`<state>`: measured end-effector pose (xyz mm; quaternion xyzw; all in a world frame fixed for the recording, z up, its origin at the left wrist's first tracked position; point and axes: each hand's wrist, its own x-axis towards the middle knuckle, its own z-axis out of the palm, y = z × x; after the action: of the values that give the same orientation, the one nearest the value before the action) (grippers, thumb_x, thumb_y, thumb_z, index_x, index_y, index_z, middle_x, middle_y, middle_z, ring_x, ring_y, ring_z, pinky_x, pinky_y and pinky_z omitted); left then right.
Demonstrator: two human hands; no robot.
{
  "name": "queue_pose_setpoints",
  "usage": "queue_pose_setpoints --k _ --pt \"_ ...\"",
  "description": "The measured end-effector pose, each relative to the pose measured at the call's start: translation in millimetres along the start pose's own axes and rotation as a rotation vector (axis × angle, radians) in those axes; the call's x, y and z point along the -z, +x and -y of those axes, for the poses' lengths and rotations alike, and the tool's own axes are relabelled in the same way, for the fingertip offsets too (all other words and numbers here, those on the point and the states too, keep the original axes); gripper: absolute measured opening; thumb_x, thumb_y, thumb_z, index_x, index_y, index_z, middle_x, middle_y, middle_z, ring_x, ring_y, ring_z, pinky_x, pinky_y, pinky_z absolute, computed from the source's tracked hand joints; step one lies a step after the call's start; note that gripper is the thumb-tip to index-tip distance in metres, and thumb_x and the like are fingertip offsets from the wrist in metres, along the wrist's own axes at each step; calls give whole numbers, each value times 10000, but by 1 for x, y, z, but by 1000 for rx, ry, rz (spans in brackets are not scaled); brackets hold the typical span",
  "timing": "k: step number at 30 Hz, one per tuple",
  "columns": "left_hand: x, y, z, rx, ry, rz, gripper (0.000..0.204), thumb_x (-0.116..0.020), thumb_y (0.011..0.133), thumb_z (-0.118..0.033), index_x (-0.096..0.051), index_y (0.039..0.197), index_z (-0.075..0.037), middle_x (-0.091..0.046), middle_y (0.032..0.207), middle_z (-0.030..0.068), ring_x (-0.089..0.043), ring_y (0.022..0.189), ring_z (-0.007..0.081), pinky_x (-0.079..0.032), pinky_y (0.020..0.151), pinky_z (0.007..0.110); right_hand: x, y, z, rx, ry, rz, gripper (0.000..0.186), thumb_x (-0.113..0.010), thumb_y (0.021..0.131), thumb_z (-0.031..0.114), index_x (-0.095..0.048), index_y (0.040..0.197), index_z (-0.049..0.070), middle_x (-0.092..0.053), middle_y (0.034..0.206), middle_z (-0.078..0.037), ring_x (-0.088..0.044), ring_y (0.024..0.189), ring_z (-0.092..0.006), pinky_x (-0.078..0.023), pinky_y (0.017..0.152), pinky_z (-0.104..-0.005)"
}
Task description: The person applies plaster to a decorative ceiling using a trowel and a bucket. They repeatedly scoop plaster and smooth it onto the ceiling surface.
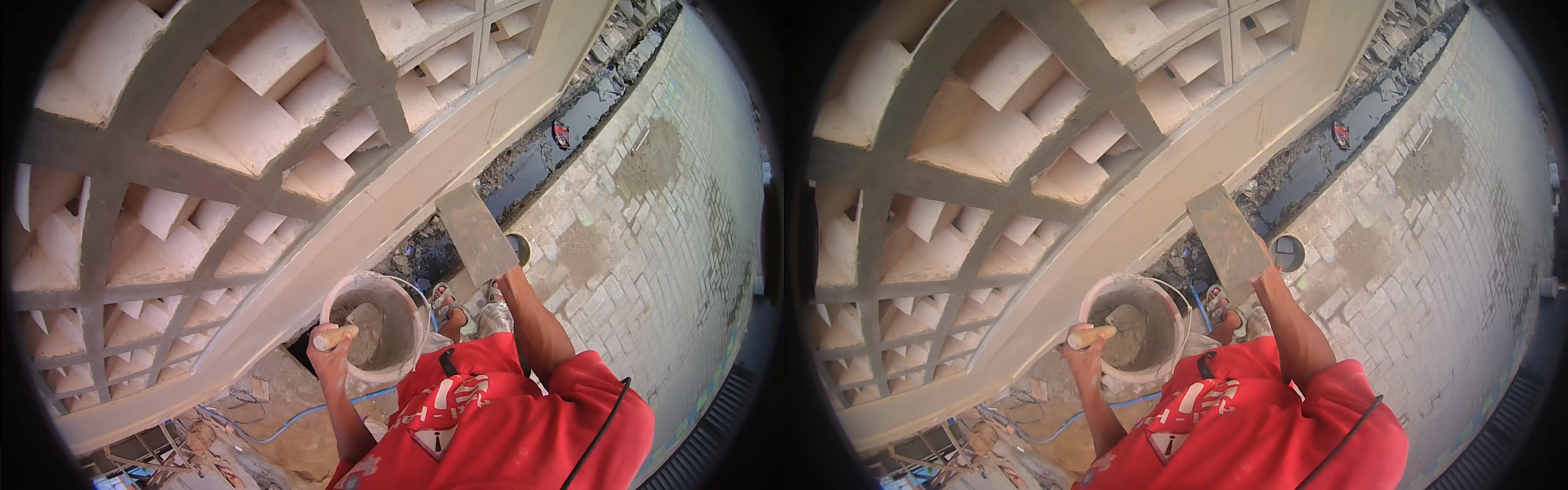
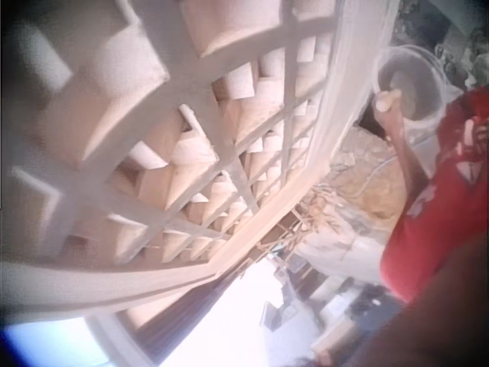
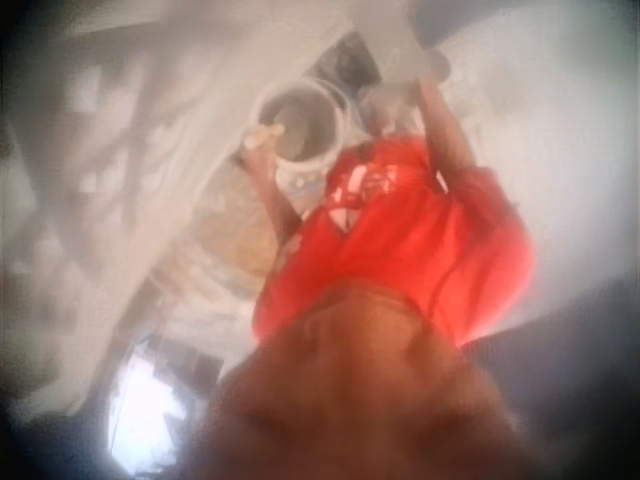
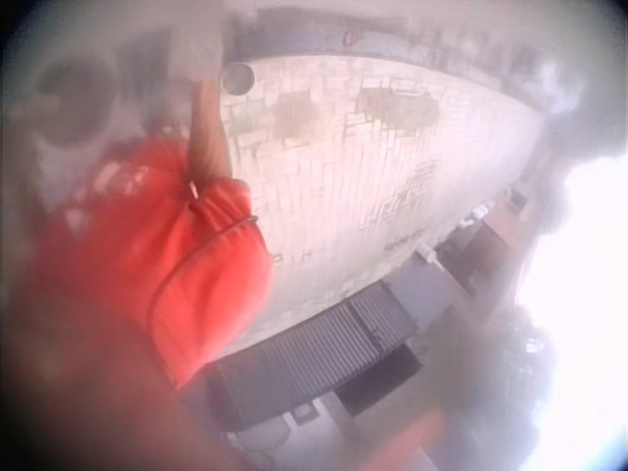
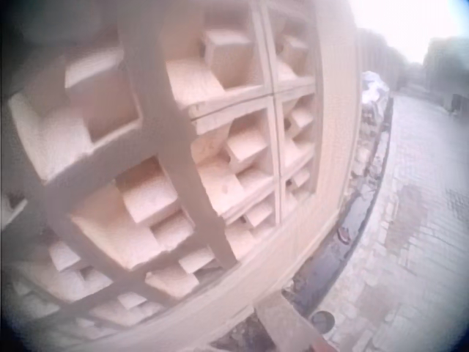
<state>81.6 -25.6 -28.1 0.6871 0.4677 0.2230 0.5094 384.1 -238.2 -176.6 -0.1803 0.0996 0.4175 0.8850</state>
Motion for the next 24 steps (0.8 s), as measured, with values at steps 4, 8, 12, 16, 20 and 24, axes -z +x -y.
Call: queue_pose_setpoints --k 4,8,12,16,20,24 --pt "-34 -4 -1 32 34 74 283 -734 705 39 -603 952 -9 -596 905 49 -570 806 119 -480 729 257 114 -50 29 -40 -4 -196 307 -514 942 218 -593 1178 39 -659 1099 -118 -657 950 -259 -562 795 -395" --pt "-64 -9 11 15 77 55 289 -715 709 46 -587 962 -10 -577 919 53 -565 824 136 -480 741 273 228 -106 57 -66 40 -574 311 -512 947 215 -585 1194 40 -659 1117 -116 -657 962 -268 -553 779 -407" --pt "-74 -35 42 -57 149 -52 283 -683 743 13 -556 994 -12 -536 982 78 -531 905 183 -449 836 323 287 -109 84 -103 -177 -669 301 -496 966 237 -593 1173 42 -669 1069 -101 -664 894 -238 -562 749 -396" --pt "-95 -62 48 -145 297 -163 289 -639 808 -53 -515 1066 -14 -506 1037 103 -499 964 217 -408 902 345 378 -68 90 -209 -345 -800 263 -508 940 180 -594 1129 21 -656 1002 -104 -651 859 -220 -562 723 -409" --pt "-107 -74 78 -110 399 -237 301 -594 876 -133 -502 1138 -17 -500 1088 108 -472 1044 233 -355 983 367 507 -18 74 -189 -571 -1003 141 -494 904 123 -615 927 53 -583 784 -48 -577 648 -180 -519 522 -371" --pt "-112 -94 111 -38 459 -325 379 -628 877 -228 -461 1146 -19 -483 1098 129 -450 1068 234 -350 979 374 546 47 61 -179 -586 -1301 134 -570 872 163 -626 834 47 -622 740 -90 -609 648 -233 -502 495 -345"
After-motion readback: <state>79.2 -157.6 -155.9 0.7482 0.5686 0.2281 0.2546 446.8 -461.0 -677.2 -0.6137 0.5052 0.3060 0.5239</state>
